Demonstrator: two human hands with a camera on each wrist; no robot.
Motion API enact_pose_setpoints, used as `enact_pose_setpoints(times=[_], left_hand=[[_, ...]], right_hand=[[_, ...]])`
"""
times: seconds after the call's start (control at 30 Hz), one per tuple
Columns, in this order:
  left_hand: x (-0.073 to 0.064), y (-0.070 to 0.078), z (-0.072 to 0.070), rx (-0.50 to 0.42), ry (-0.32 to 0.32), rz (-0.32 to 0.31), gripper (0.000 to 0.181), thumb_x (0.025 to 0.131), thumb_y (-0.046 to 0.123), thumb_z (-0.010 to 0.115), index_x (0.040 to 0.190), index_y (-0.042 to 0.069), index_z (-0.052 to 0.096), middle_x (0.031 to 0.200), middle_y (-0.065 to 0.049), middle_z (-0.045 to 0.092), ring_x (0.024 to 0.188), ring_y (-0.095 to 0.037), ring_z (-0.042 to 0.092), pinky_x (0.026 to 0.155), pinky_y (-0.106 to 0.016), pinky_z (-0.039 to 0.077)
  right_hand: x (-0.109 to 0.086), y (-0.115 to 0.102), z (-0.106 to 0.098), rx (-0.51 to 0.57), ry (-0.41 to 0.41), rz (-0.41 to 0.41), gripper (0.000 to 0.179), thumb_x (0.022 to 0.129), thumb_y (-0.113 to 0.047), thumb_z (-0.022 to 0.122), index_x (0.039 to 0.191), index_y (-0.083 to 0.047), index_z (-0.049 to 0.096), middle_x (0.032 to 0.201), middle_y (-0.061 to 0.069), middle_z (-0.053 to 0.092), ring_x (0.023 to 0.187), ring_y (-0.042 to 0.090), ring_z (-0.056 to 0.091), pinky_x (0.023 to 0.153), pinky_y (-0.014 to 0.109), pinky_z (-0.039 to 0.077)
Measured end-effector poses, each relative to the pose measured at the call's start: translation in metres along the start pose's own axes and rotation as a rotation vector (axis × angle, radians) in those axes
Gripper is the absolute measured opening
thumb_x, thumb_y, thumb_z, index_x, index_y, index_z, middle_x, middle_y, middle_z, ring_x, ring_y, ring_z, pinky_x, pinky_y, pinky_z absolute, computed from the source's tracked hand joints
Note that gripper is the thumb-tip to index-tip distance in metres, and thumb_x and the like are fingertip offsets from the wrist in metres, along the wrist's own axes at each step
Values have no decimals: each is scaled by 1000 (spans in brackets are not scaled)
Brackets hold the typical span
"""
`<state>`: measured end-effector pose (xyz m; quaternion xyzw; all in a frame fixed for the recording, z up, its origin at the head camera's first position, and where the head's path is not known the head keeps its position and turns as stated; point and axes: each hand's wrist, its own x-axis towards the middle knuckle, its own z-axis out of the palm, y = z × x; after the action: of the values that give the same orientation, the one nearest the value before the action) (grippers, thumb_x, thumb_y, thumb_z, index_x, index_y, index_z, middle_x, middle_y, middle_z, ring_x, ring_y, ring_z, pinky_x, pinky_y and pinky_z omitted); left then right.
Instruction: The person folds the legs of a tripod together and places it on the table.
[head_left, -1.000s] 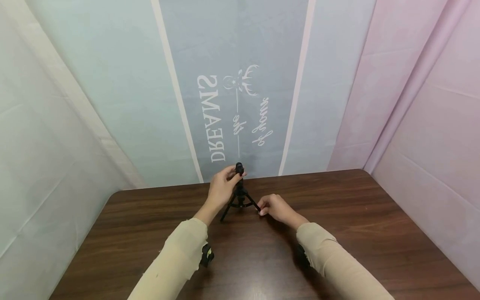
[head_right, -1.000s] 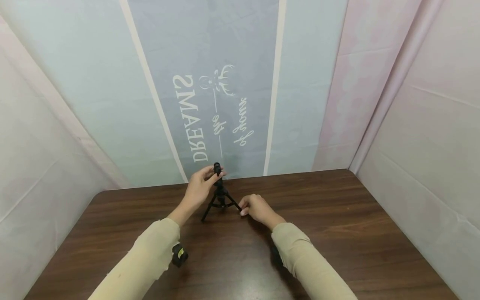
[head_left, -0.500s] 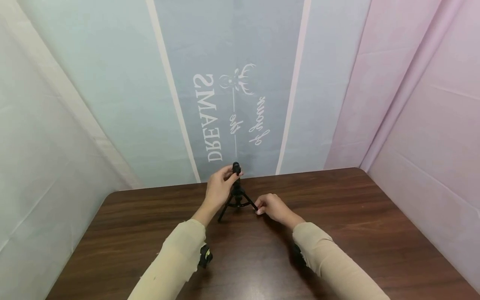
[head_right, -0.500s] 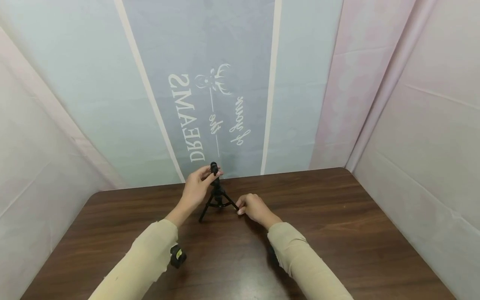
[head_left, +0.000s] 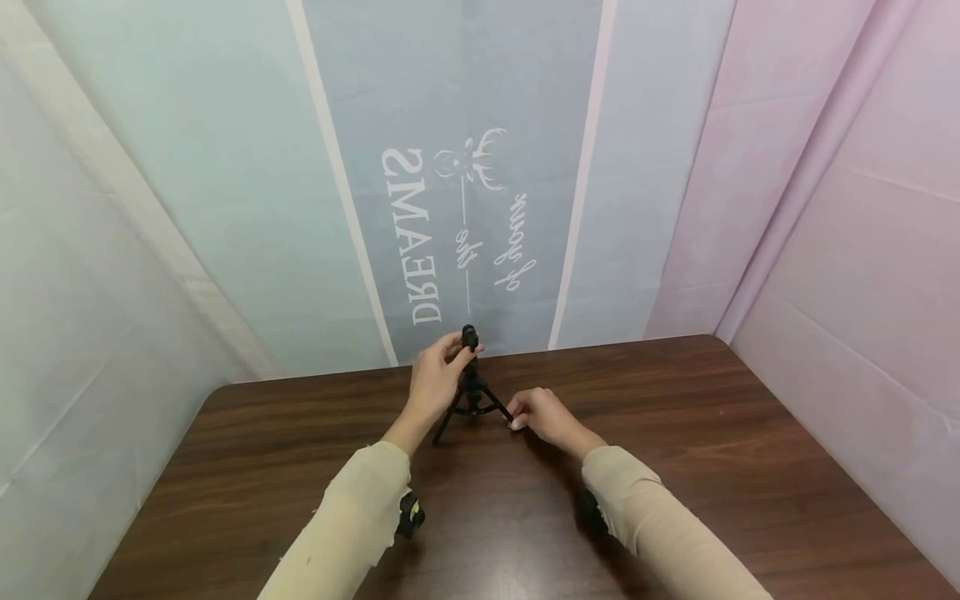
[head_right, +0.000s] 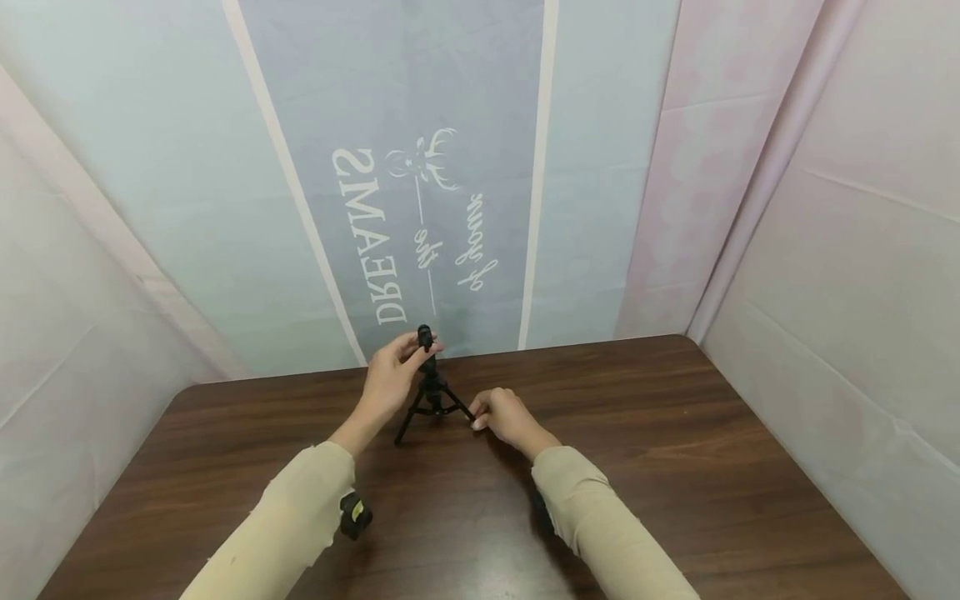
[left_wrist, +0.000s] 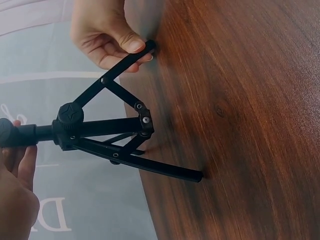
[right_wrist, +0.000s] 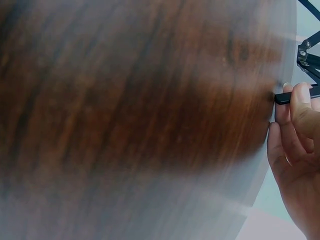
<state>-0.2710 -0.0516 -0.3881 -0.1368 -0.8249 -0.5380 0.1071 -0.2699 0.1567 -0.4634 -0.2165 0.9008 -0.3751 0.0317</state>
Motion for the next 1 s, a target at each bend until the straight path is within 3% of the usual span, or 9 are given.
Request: enact_pose_setpoints(times=[0.13, 0.33, 0.5, 0.73, 1.0], left_hand=[[-1, -1, -1, -4, 15, 12, 28, 100, 28, 62, 125, 16, 68, 107, 8, 74, 111, -15, 64, 91, -40, 52], [-2, -3, -2, -12, 33, 30, 25, 100, 26, 61, 122, 16, 69, 106, 7, 74, 109, -15, 65, 89, -41, 53], [-4, -4, -2, -18, 26, 4, 25, 101, 28, 60, 123, 19, 69, 106, 8, 73, 108, -15, 65, 84, -38, 52], [-3, -4, -4, -42, 18, -2, 25, 101, 29, 60, 123, 20, 68, 108, 9, 73, 110, -15, 64, 94, -42, 52], [-2, -6, -7, -49, 19, 2, 26, 102, 28, 59, 125, 19, 67, 109, 8, 73, 111, -16, 64, 91, -42, 53]], right_hand=[[2, -1, 2, -3, 6, -4, 6, 82, -4, 77, 86, -7, 74, 78, -4, 69, 78, 11, 64, 79, 38, 55], [3, -4, 6, 11, 17, 15, 6, 82, -3, 76, 86, -6, 74, 77, -4, 68, 76, 11, 63, 78, 38, 55], [3, -7, 8, 48, 12, 50, 5, 84, -1, 75, 88, -4, 74, 76, -2, 69, 75, 12, 64, 77, 38, 55], [5, -7, 9, 44, 20, 46, 5, 83, 0, 75, 88, -4, 75, 76, -3, 69, 73, 11, 63, 73, 34, 55], [11, -9, 13, 73, 32, 57, 5, 83, -1, 75, 87, -4, 74, 78, -2, 69, 76, 14, 64, 77, 38, 56]])
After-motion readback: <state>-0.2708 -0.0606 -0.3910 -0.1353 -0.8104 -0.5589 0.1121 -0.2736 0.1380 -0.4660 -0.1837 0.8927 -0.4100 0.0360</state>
